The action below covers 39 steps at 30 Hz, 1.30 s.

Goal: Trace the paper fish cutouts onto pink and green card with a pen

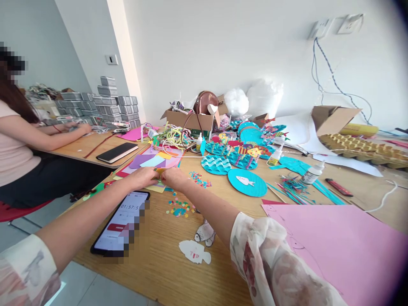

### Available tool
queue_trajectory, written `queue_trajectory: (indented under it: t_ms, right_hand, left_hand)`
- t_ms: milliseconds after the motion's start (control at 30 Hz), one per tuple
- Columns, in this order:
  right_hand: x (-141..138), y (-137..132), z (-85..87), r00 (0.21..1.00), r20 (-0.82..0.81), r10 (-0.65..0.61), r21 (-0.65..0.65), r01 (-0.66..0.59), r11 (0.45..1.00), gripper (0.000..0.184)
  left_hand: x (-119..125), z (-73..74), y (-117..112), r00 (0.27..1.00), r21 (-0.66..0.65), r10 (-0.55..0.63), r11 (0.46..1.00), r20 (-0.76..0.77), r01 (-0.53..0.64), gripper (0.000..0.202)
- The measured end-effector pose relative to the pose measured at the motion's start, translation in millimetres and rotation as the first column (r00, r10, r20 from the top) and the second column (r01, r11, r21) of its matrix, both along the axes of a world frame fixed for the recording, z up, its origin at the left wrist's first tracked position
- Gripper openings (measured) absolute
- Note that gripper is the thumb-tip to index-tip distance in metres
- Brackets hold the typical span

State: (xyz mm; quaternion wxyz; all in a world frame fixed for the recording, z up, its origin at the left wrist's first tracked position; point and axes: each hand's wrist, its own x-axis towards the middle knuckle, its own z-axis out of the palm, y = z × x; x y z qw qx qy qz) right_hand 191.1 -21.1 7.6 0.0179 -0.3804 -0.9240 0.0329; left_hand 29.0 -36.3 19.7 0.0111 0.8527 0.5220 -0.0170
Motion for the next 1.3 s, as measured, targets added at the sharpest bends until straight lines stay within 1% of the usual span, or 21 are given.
queue_trajectory:
  t_ms: [200,367,533,667,800,867,933,1033,1133,1233,1300]
  right_hand:
    - [2.2,0.0,1.4,0.997,-0.069,-0.034,-0.003,0.033,0.999,0.022]
    - [5.2,7.6,-4.6,0.99,-0.138,-0.035,-0.044,0.029,0.999,0.017]
    - [2.0,11.0,-10.2,0.972,-0.219,-0.081,-0.084,0.064,0.994,0.025]
    - [-3.1,10.4,-10.2,0.95,-0.289,-0.116,-0.068,0.1,0.993,0.017]
    - [-4.4,13.1,-6.1,0.924,-0.361,-0.125,-0.061,0.11,0.992,0.021]
    - [-4.0,14.6,-3.6,0.917,-0.379,-0.125,-0.075,0.104,0.992,0.018]
    - [-3.2,15.4,-1.7,0.913,-0.389,-0.124,-0.1,0.092,0.991,0.02]
    - [-1.2,15.9,-0.8,0.904,-0.407,-0.131,-0.141,0.08,0.987,0.029]
    - [1.5,16.2,-0.4,0.888,-0.439,-0.136,-0.162,0.071,0.984,0.03]
    - [5.2,15.6,1.6,0.864,-0.485,-0.131,-0.161,0.059,0.985,0.028]
    - [8.7,14.2,3.7,0.843,-0.524,-0.122,-0.154,0.048,0.987,0.02]
  left_hand:
    - [3.9,-1.7,-0.5,0.994,-0.006,0.038,0.999,-0.102,-0.039,0.016]
    - [5.0,-5.4,2.5,0.987,-0.005,0.104,0.994,-0.122,-0.106,0.028]
    - [4.5,-7.3,5.5,0.984,0.012,0.136,0.991,-0.114,-0.135,0.028]
    - [2.2,-8.4,1.4,0.984,0.068,0.16,0.986,-0.082,-0.154,0.02]
    - [-6.3,-8.6,-0.7,0.98,0.133,0.198,0.972,-0.032,-0.193,0.03]
    - [-11.4,-8.7,0.8,0.976,0.144,0.216,0.967,-0.016,-0.211,0.031]
    - [-15.7,-8.8,3.4,0.975,0.144,0.224,0.965,-0.007,-0.221,0.031]
    - [-19.6,-8.5,7.2,0.975,0.139,0.224,0.965,0.002,-0.222,0.031]
    - [-21.0,-8.1,9.8,0.972,0.126,0.237,0.964,-0.001,-0.235,0.025]
    - [-21.8,-8.2,11.6,0.966,0.109,0.257,0.961,-0.011,-0.254,0.023]
    - [-22.8,-8.6,12.3,0.964,0.097,0.265,0.96,-0.014,-0.262,0.027]
